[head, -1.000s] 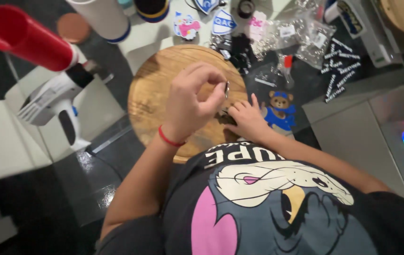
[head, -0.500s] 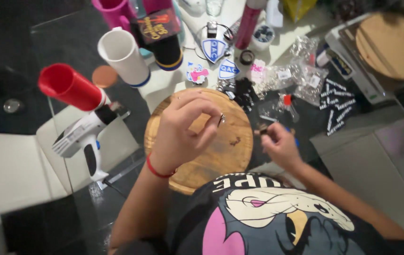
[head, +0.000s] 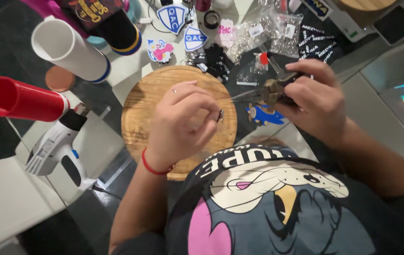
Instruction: Assembling keychains by attaching metal rings and hardware to decorative pieces using pliers
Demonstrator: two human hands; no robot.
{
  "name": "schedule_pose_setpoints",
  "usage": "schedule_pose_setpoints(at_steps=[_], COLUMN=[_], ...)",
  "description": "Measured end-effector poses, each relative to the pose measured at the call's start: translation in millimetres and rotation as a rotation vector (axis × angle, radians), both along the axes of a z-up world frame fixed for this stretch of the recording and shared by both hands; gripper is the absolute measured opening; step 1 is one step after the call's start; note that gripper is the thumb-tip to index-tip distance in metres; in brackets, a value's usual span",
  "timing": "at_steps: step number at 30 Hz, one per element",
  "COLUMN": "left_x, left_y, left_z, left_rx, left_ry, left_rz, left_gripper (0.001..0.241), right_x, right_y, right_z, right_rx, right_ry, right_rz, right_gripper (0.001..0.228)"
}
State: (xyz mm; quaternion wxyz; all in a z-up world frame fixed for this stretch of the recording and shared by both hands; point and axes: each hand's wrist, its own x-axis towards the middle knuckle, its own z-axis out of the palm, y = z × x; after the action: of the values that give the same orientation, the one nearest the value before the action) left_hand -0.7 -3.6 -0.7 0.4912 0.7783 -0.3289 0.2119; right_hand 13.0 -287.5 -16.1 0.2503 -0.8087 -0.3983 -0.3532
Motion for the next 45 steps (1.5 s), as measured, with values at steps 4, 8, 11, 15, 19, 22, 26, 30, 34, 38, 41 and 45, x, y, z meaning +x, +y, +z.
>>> schedule_pose_setpoints(at_steps=[4,8,11,15,19,22,26,30,34,38,41,45], left_x=[-1.8,-1.0,-1.7,-0.6,-0.5,-2.1,-4.9,-9.0,-12.5,-15.3,-17.4,-16.8], left_y=[-5.7,-5.1,-5.1,-6.8,-9.0,-13.4,-17.8,-21.2,-26.1,-30.1,-28.7,-29.6], left_z=[-7.6,-11.4,-10.8,-12.3,-16.3,-17.2,-11.5,-6.3,-3.3,-2.4,5.1,7.6], left_rx=[-0.013,-0.009,-0.019,-0.027,-0.030,-0.047,-0.048,-0.082,-0.098,-0.117,-0.059,0.008], left_ry=[0.017,0.009,0.001,-0.019,-0.034,-0.045,-0.061,-0.026,-0.013,-0.079,-0.135,-0.239], left_rz=[-0.011,-0.006,-0.010,-0.007,0.003,0.015,0.080,0.126,0.163,0.240,0.259,0.299], left_gripper=[0.012,0.012,0.011,0.012,0.013,0.014,0.013,0.014,0.012,0.013,0.012,0.013], right_x=[-2.1,-1.3,-2.9,-4.7,-4.0,-3.8,-4.8,-6.8,-9.3,-13.5,-19.0,-25.1], right_y=[5.5,9.3,9.5,11.4,7.5,2.0,1.3,4.2,5.2,9.1,9.7,13.9], right_z=[2.0,2.9,6.1,7.8,1.7,-5.3,-9.2,-1.9,-4.5,-7.9,-2.9,7.1], right_rx=[-0.020,-0.034,-0.045,-0.074,-0.051,-0.047,-0.053,-0.060,-0.068,-0.016,-0.080,-0.144], right_ry=[-0.043,-0.094,-0.091,-0.099,-0.094,-0.070,-0.060,-0.057,-0.045,0.012,0.080,0.170], right_rz=[0.010,0.014,0.028,0.022,0.032,0.040,-0.016,-0.021,-0.028,-0.029,-0.054,-0.075], right_gripper=[0.029,0.030,0.029,0.027,0.029,0.037,0.040,0.038,0.038,0.041,0.048,0.053])
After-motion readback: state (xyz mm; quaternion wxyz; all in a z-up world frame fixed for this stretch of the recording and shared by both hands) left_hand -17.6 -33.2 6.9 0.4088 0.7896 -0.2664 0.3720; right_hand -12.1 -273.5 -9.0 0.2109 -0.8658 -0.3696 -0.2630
